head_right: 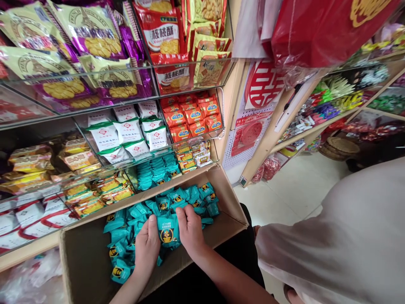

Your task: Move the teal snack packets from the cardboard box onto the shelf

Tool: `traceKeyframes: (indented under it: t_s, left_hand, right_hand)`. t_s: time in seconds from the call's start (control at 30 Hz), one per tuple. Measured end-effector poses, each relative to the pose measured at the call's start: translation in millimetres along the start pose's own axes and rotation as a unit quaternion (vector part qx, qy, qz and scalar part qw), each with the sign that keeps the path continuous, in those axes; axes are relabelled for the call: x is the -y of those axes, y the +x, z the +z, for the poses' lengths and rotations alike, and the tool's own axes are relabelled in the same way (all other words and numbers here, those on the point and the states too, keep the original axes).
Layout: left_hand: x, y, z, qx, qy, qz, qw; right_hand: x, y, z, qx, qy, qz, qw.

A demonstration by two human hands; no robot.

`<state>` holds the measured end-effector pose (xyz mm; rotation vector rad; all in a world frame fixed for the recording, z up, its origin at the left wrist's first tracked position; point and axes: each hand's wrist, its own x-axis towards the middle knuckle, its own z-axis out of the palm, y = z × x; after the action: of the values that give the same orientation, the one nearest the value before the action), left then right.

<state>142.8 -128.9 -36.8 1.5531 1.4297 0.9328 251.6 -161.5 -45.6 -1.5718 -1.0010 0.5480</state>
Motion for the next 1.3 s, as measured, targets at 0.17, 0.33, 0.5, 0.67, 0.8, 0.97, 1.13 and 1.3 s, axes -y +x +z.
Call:
traceKeyframes:
  t_s: [0.17,0.33,0.5,0.67,0.8,0.97,1.13,1.3]
  left_hand:
    - [7,5,-0.5,-0.019,0.028,0.050,0.998]
    - [7,5,0.9,-0.010,0.019,0.052,0.998]
    - [12,5,-1.3,0.023,-0.009,0.034,0.999]
    - [5,12,-27.1,0.183,0.024,0.085,0.979]
    - [-26,18,-46.4,0.416,0.069,0.122,0.898]
    - [-68,53,-56.7,0.380,0.133,0.131,0.906]
    - [-67,125,-50.8,0.154,0.157,0.185,0.958]
    - [-39,189,-16.2,0.205,0.326,0.190,0.903]
  right_hand:
    - [0,3,-2,-0.012,-0.006,0.018,1.000]
    - [3,4,0,-0.023,0.028,0.047,0.998]
    - [-2,5,-3,0.004,0.053,0.056,0.997]
    - [-6,3,-16,0.122,0.015,-0.008,0.992]
    - [2,-3,-20,0.196,0.012,-0.050,0.979]
    - [-8,4,-29,0.119,0.048,-0.001,0.992]
    - [-51,5,-50,0.099,-0.073,0.014,0.992]
    - [-78,-9,-54,0.153,-0.146,0.022,0.977]
